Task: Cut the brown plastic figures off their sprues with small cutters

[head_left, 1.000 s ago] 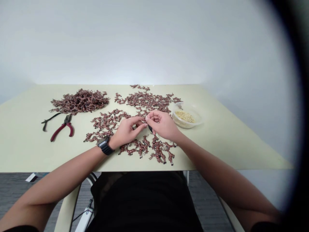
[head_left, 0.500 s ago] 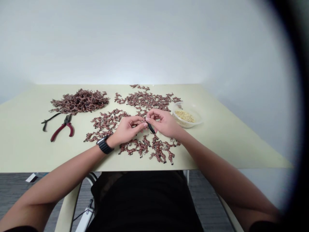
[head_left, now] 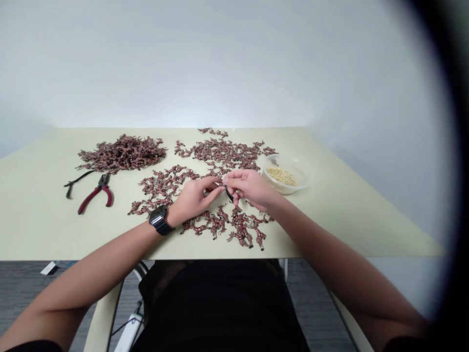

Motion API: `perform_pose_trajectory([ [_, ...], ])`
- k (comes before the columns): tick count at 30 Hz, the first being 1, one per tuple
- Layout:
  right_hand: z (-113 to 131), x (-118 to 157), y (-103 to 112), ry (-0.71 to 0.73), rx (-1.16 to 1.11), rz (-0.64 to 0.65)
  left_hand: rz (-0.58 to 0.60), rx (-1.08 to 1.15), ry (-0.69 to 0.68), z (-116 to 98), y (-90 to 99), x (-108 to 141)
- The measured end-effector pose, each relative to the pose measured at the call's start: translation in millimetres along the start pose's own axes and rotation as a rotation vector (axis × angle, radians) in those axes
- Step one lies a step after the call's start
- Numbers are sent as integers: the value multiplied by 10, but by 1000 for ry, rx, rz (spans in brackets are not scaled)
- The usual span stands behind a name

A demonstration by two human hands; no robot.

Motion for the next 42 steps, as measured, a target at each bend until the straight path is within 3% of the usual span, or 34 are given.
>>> perform_pose_trajectory([
  [5, 34, 24, 34, -8, 34, 13, 20, 202, 66, 21, 12, -12],
  [11, 171, 101, 14, 284, 531, -57, 195, 693, 249, 39, -33, -37],
  [17, 214, 136, -29, 425, 797, -53, 217, 704, 239, 28, -41, -31],
  [21, 165, 123, -48, 320, 683, -79, 197, 608, 226, 49, -65, -20],
  [26, 2, 41, -28, 1, 214, -18, 52, 155, 78, 21, -15, -10],
  [31, -38, 1, 13, -65, -12, 26, 34, 39, 5, 15, 0, -9],
  [36, 42, 45, 35, -7, 188, -22, 26, 202, 63, 47, -3, -19],
  [42, 186, 119, 3, 247, 568, -54, 180, 606, 223, 77, -39, -21],
])
Point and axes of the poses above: each hand's wrist, its own x-axis away from the middle knuckle, its own y-axis out of the back of the hand, z = x × y, the point moved 3 cm from there along -x, towards the middle knuckle, and after that the axes turned 6 degrees about z, right-handed, at the moved point
